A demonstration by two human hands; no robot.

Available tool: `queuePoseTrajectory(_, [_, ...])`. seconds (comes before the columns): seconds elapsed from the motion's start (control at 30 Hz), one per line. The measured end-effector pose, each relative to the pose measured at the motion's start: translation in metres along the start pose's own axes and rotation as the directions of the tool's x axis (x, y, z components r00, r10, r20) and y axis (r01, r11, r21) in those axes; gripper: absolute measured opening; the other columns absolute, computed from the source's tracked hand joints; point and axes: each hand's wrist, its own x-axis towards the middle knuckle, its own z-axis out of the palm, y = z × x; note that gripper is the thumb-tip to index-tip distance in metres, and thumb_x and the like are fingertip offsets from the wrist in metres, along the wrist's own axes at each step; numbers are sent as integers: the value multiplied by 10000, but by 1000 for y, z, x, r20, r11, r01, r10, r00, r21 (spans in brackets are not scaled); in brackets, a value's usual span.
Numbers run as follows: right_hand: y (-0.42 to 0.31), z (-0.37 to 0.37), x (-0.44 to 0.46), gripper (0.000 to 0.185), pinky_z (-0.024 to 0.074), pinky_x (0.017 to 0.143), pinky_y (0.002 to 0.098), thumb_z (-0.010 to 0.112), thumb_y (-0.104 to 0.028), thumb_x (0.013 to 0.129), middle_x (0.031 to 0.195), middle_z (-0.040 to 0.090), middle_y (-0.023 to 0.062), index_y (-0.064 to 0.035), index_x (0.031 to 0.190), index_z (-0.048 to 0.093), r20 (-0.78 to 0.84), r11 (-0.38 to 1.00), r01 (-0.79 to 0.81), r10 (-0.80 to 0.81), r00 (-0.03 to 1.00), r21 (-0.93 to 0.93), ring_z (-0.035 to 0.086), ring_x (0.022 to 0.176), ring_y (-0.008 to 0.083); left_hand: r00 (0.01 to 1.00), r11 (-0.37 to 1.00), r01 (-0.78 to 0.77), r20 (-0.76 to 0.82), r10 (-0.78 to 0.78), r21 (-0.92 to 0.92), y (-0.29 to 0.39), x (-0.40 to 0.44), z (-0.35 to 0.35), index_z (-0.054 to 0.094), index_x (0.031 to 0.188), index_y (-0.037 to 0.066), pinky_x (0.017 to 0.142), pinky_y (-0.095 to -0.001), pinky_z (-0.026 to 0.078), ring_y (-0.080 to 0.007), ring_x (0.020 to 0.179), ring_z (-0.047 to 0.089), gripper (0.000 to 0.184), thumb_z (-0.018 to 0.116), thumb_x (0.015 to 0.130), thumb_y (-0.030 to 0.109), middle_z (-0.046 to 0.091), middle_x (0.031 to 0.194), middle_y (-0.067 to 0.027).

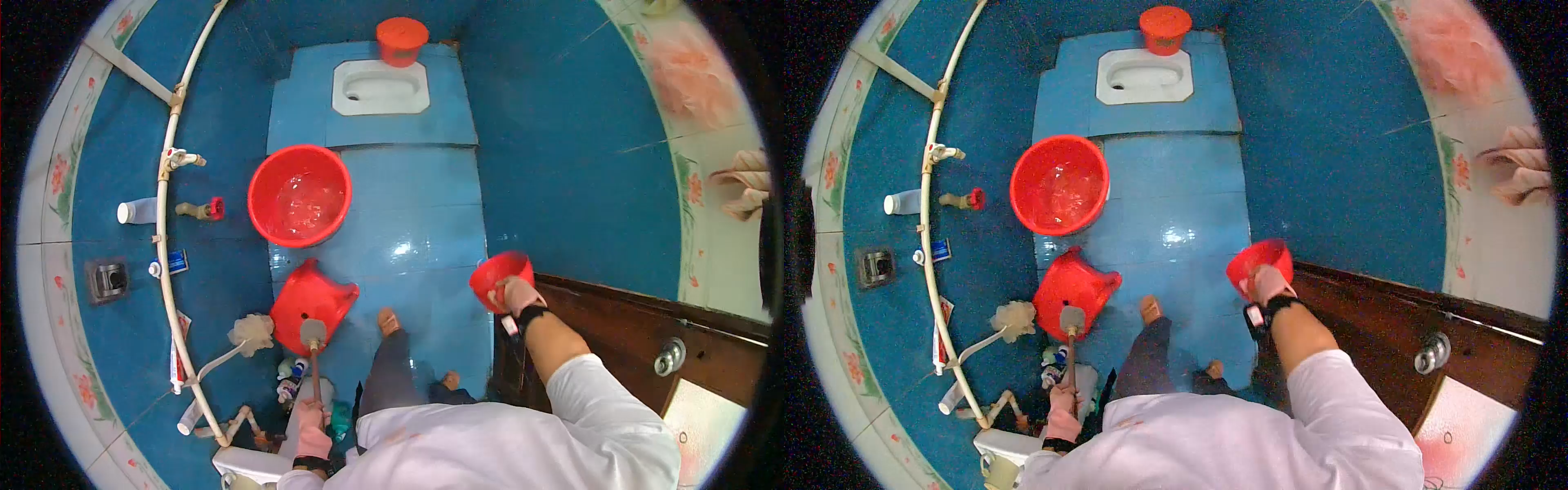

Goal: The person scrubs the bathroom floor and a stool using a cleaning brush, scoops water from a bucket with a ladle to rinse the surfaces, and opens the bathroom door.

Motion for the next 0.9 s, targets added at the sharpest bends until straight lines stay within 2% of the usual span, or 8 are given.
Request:
queuePoseTrajectory(0.1, [-5, -32, 45, 249, 487, 724, 416, 583, -274, 756, 891, 621, 164, -40, 815, 646, 59, 986, -76, 86, 995, -147, 610, 810, 309, 999, 999, -25, -40, 26, 25, 3, -9, -1, 417, 1049, 22, 355, -299, 419, -182, 508, 582, 238, 506, 832, 61, 555, 761, -86])
queuePoseTrajectory(0.2, [25, -26, 100, 164, 485, 712, 396, 569, -116, 724, 922, 621, 153, -24, 849, 622, 42, 894, -445, 443, 896, 57, 609, 845, 304, 995, 998, -31, -91, 35, 46, -1, -8, -8, 470, 1006, 0, 361, -314, 438, -191, 502, 586, 187, 498, 827, 43, 572, 774, -96])
queuePoseTrajectory(0.27, [21, -56, 101, 193, 480, 658, 391, 584, -90, 695, 851, 610, 160, 16, 856, 579, -9, 611, -632, 722, 692, 476, 609, 775, 299, 995, 999, 6, -99, -10, -44, 10, -21, -8, 498, 988, -15, 367, -320, 442, -188, 497, 586, 173, 491, 820, 20, 582, 760, -91])
queuePoseTrajectory(0.37, [15, -111, 93, 266, 471, 577, 384, 607, -50, 651, 745, 594, 169, 76, 866, 514, 61, 44, -265, 925, 376, 963, 609, 669, 291, 994, 999, 8, -109, -4, 39, 21, -38, -7, 442, 1040, 5, 353, -277, 426, -170, 518, 586, 239, 521, 820, 53, 567, 772, -102])
queuePoseTrajectory(0.43, [34, -110, 110, 196, 433, 466, 366, 590, -75, 678, 627, 547, 107, 36, 821, 515, 25, 38, -136, 902, 431, 990, 552, 506, 248, 993, 1000, 5, -116, -7, -15, 19, -35, -6, 442, 1045, 4, 362, -284, 439, -172, 520, 581, 249, 519, 816, 66, 565, 797, -111])
queuePoseTrajectory(0.57, [19, -128, 126, 148, 398, 387, 286, 572, -124, 786, 608, 497, 64, -19, 858, 495, 199, -266, -72, 489, 850, 961, 470, 449, 150, 986, 998, -6, -168, -5, -65, 26, -53, 11, 435, 1091, -4, 378, -288, 458, -180, 522, 583, 288, 515, 829, 84, 573, 829, -115])
queuePoseTrajectory(0.7, [-48, -159, 168, 199, 420, 392, 288, 581, -167, 809, 664, 516, 63, -30, 918, 486, 303, -201, -285, 66, 951, 937, 482, 473, 148, 983, 988, 40, -170, -66, -150, 21, -70, 33, 432, 1113, -14, 373, -275, 449, -177, 522, 591, 322, 538, 824, 80, 582, 839, -119])
queuePoseTrajectory(0.9, [-201, -178, 283, 304, 462, 467, 319, 613, -227, 782, 727, 551, 93, -42, 994, 500, 292, 511, -112, -287, 913, 853, 525, 538, 171, 941, 973, 129, -284, -182, -193, 68, -125, 96, 459, 1101, -24, 385, -265, 439, -155, 529, 592, 330, 561, 808, 87, 602, 823, -122])
